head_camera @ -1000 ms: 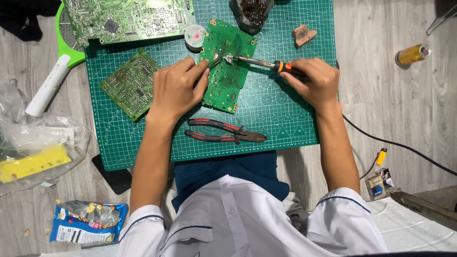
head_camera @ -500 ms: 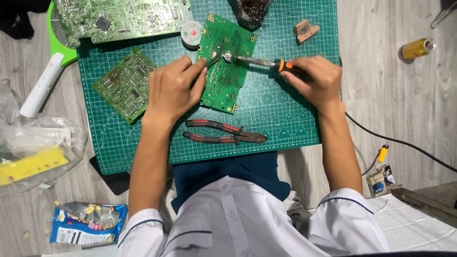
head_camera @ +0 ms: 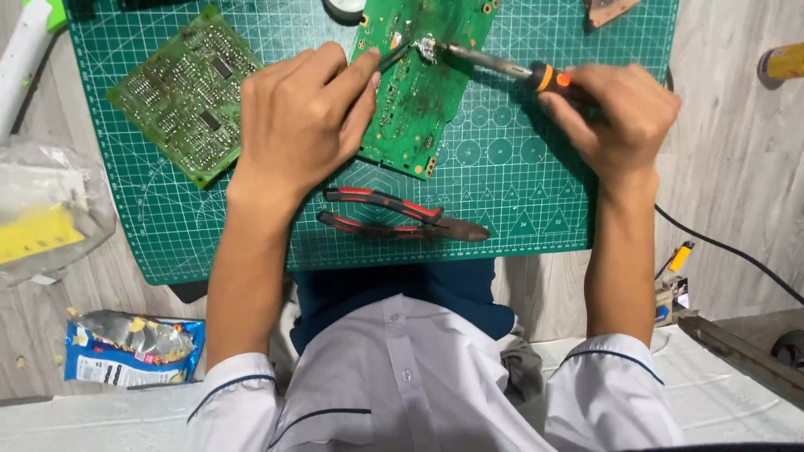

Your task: Soldering electronic components onto a printed circuit board using a soldering iron and pliers on a work mat.

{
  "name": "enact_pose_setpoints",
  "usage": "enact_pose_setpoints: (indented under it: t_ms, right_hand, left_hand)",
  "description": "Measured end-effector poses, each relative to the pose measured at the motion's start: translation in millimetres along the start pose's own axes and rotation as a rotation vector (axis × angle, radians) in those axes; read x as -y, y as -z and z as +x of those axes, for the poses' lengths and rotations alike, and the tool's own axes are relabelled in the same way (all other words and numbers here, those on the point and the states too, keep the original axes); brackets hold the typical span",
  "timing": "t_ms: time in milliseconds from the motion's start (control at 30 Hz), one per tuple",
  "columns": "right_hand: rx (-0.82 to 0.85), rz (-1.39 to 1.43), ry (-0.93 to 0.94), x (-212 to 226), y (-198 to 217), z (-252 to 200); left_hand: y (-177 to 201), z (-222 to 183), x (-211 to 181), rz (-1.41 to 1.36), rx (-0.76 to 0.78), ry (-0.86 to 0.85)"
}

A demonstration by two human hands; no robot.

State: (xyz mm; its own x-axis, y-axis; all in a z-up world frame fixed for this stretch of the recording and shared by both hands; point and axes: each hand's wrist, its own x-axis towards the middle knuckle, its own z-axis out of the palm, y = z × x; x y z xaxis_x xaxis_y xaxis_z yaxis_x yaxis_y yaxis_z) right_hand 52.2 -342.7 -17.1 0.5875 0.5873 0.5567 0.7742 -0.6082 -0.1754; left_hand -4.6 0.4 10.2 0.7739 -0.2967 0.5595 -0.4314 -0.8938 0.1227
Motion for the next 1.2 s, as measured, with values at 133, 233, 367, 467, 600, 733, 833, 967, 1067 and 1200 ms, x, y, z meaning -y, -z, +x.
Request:
enact_pose_setpoints:
  t_ms: [133, 233, 367, 467, 600, 733, 833, 967, 1067, 1200]
  right_hand:
    - [0.008, 0.035, -0.005, 3.8, 1.7, 4.0]
    - [-0.017, -0.010, 0.009, 4.2, 1.4, 4.7]
    - [-0.010, -0.020, 0.026, 1.7, 1.8, 3.8]
    - [-0.034, -0.059, 0.060, 4.5, 2.4, 2.0]
    - [-0.082, -0.200, 0.116, -4.6, -1.7, -2.2]
    - [-0.095, -0.180, 0.147, -5.6, 0.3, -1.9]
    - [-0.086, -0.268, 0.167, -5.8, 1.9, -1.1]
    - [-0.113, -0.328, 0.191, -4.1, 2.0, 0.6]
    - [-0.112, -0.308, 0.181, 2.6, 4.9, 4.6]
    - [-0.145, -0.297, 0.200, -2.4, 1.4, 2.6]
  left_hand:
    - [1.1, 1.1, 0.0, -0.016, 0.004, 0.003]
    - [0.8, 0.7, 0.0, -0.017, 0.009, 0.006]
    - [0.8, 1.4, -0.1, -0.020, 0.010, 0.005]
    - [2.8, 1.4, -2.1, -0.036, 0.000, -0.002]
    - [3.3, 3.4, -2.8, -0.096, -0.034, 0.006]
    - [3.3, 2.0, -2.0, -0.113, -0.047, 0.000]
    - [4.6, 2.6, -1.9, -0.101, -0.052, -0.013]
    - [4.7, 2.6, -1.5, -0.116, -0.057, -0.011]
    - [4.6, 2.3, -1.7, -0.109, -0.058, -0.009]
    - [5.5, 1.5, -0.7, -0.130, -0.054, -0.003]
